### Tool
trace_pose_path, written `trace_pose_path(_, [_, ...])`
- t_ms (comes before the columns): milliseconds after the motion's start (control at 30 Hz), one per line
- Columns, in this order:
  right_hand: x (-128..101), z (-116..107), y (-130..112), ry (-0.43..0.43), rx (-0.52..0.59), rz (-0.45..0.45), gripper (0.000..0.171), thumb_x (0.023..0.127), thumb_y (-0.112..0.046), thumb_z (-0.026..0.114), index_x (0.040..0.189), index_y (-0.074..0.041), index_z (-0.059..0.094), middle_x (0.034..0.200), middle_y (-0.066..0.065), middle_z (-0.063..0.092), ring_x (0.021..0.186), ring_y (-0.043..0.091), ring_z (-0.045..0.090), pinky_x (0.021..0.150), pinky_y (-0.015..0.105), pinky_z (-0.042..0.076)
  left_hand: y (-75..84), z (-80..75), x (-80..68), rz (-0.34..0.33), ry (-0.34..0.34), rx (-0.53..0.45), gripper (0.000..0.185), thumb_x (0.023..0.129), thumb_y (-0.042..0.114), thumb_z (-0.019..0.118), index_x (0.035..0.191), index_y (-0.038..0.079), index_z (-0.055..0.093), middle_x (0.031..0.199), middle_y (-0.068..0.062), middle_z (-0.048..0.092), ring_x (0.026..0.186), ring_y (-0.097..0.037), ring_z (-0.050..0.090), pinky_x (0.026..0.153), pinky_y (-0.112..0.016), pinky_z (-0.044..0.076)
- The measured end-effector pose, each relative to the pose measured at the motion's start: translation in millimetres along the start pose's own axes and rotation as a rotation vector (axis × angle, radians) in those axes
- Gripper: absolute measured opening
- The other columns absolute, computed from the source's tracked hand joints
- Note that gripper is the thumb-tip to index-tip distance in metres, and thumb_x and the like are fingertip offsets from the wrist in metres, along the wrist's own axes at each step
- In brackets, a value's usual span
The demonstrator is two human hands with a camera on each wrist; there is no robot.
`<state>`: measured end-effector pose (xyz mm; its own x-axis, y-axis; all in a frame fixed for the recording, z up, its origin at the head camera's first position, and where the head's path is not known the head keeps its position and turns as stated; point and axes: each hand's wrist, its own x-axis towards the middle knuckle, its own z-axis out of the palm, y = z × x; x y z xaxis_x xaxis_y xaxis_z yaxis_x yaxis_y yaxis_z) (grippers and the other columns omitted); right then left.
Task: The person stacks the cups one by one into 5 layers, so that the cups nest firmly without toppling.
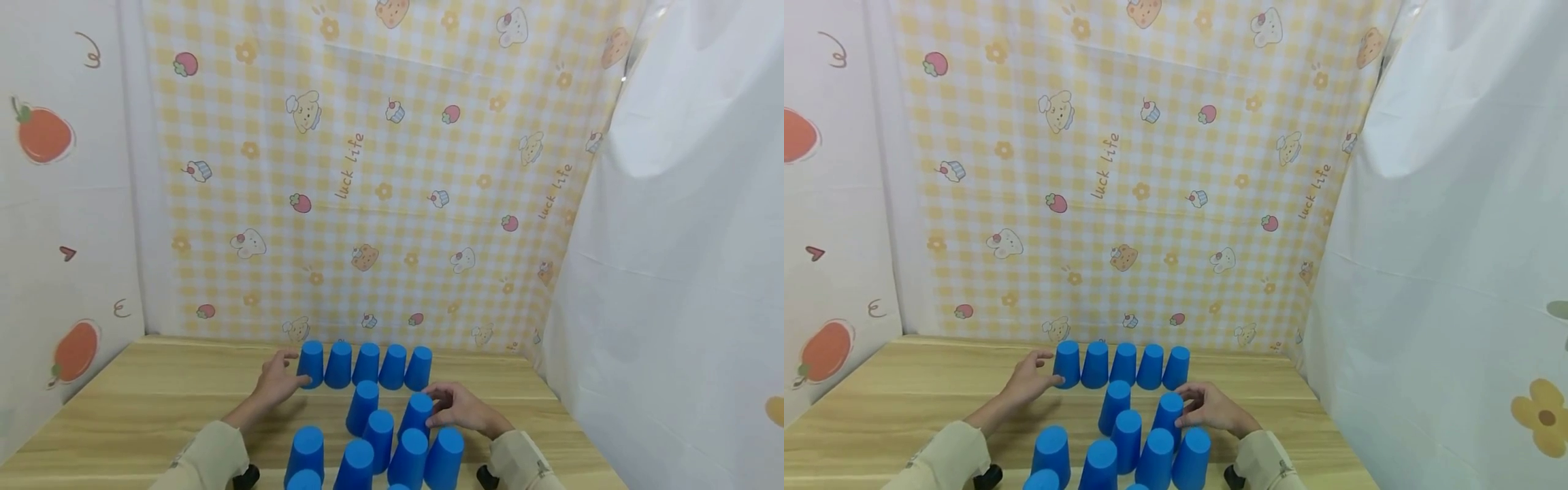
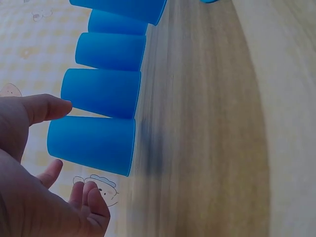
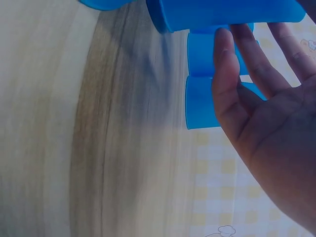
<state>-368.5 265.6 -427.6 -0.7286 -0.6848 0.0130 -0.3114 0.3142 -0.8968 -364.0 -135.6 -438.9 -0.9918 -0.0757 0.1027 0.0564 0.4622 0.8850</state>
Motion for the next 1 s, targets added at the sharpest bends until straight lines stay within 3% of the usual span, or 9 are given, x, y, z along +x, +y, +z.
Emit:
trace_pose_path(233, [5.4, -0.7, -4.0, 0.166, -0.055, 0.046, 0.043, 0.089, -0.02, 0.075, 0.127, -0.006, 0.061, 0.113, 0.007, 0.07, 0.097, 0.023, 0.069, 0.078, 0.038, 0.057, -3.5, -0.9, 0.2, -0.004, 0.015, 0.007, 0.06, 0.087, 0.014, 0.07, 0.137, -0.002, 0.041, 0.141, -0.037, 0.033, 0.127, -0.059, 0.034, 0.094, -0.067, 0.038])
trace_pose_path(433, [9.4, 1.4, -8.5, 0.283, -0.095, 0.062, 0.048, 0.09, -0.023, 0.074, 0.13, -0.003, 0.057, 0.116, 0.011, 0.068, 0.094, 0.023, 0.068, 0.068, 0.034, 0.053, -2.5, -0.4, -3.1, 0.019, 0.048, 0.037, 0.06, 0.084, 0.012, 0.073, 0.135, -0.002, 0.044, 0.141, -0.035, 0.035, 0.125, -0.059, 0.03, 0.092, -0.071, 0.033])
trace_pose_path(700, [10.9, 3.9, -15.1, 0.477, -0.108, 0.081, 0.055, 0.09, -0.028, 0.074, 0.135, -0.004, 0.054, 0.121, 0.014, 0.065, 0.091, 0.021, 0.065, 0.063, 0.031, 0.048, 3.9, 0.9, -8.9, 0.01, 0.055, 0.054, 0.061, 0.084, 0.016, 0.073, 0.135, 0.001, 0.045, 0.141, -0.032, 0.036, 0.123, -0.056, 0.032, 0.09, -0.081, 0.015])
trace_pose_path(1000, [19.3, 5.9, -28.1, 0.592, -0.086, 0.081, 0.053, 0.089, -0.027, 0.075, 0.135, -0.007, 0.057, 0.118, 0.011, 0.066, 0.079, 0.018, 0.06, 0.057, 0.031, 0.045, 10.4, 2.4, -14.7, 0.077, 0.054, 0.075, 0.052, 0.084, 0.015, 0.075, 0.129, 0.003, 0.052, 0.136, -0.028, 0.043, 0.123, -0.056, 0.033, 0.087, -0.079, 0.014])
